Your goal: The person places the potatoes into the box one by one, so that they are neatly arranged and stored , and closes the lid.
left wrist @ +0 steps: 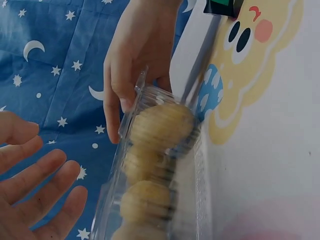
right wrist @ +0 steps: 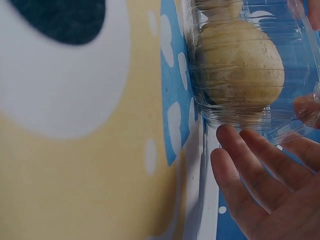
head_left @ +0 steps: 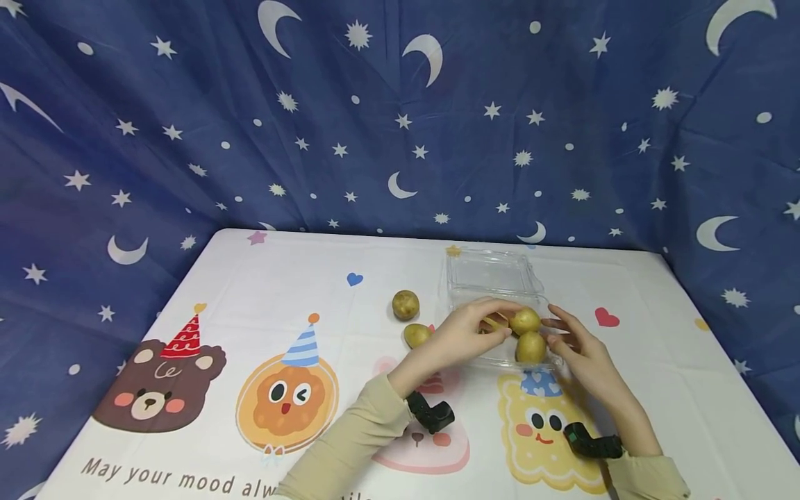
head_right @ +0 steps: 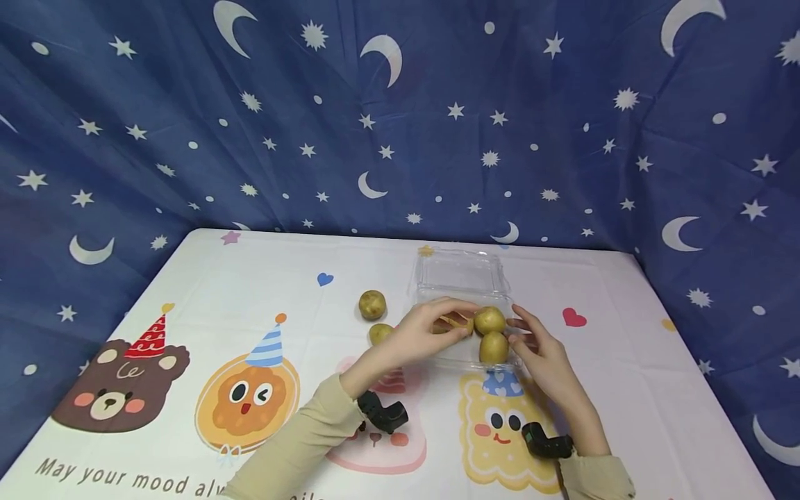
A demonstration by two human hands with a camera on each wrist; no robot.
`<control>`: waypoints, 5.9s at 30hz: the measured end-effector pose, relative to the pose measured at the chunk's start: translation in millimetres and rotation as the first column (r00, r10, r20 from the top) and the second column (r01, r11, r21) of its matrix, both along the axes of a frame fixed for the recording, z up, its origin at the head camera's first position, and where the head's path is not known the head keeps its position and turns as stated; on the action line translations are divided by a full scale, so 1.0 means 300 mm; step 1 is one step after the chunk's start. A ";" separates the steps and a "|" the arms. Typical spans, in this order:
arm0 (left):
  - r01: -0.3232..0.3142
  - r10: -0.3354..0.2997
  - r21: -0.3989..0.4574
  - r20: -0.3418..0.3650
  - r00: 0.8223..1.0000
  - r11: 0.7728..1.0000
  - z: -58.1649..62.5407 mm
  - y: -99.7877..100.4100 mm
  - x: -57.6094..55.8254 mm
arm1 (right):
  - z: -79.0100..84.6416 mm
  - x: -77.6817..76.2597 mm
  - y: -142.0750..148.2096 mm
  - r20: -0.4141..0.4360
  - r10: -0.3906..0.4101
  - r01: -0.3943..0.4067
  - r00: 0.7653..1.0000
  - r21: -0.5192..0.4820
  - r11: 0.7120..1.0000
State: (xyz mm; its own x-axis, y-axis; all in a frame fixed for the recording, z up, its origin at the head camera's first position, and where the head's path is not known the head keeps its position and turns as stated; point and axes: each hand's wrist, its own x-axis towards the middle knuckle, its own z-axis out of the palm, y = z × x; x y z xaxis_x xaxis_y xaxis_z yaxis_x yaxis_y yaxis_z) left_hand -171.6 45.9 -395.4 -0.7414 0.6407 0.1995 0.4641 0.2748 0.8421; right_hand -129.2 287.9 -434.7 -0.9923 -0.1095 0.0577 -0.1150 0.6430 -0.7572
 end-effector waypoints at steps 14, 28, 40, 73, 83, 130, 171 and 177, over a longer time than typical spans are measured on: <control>-0.093 0.093 -0.008 -0.019 0.995 0.996 -0.009 -0.117 -0.005 | 0.000 0.002 0.000 -0.004 0.003 -0.003 1.000 0.002 1.000; -0.213 0.216 0.052 -0.045 0.975 0.976 -0.007 -0.239 -0.050 | -0.003 0.002 -0.003 -0.001 -0.001 0.001 1.000 -0.007 1.000; -0.340 0.340 0.083 0.011 0.940 0.937 -0.040 -0.325 -0.106 | 0.003 0.003 0.000 0.021 -0.003 0.002 1.000 0.003 1.000; -0.424 0.426 -0.038 0.110 0.898 0.905 -0.142 -0.421 -0.161 | -0.001 0.004 0.001 0.009 -0.001 0.001 1.000 -0.011 1.000; -0.387 0.399 -0.102 0.168 0.901 0.916 -0.163 -0.429 -0.166 | -0.003 0.002 0.001 -0.001 0.002 -0.002 1.000 -0.016 1.000; -0.389 0.402 -0.137 0.080 0.912 0.911 -0.188 -0.410 -0.158 | -0.001 0.007 -0.006 0.014 -0.007 0.007 1.000 0.004 1.000; -0.337 0.337 -0.039 0.004 0.941 0.941 -0.079 -0.369 -0.121 | -0.005 0.002 -0.006 0.028 -0.012 0.011 1.000 0.019 1.000; -0.309 0.308 -0.037 -0.018 0.951 0.951 -0.057 -0.348 -0.110 | -0.001 0.004 -0.007 0.023 -0.017 0.016 1.000 0.042 0.999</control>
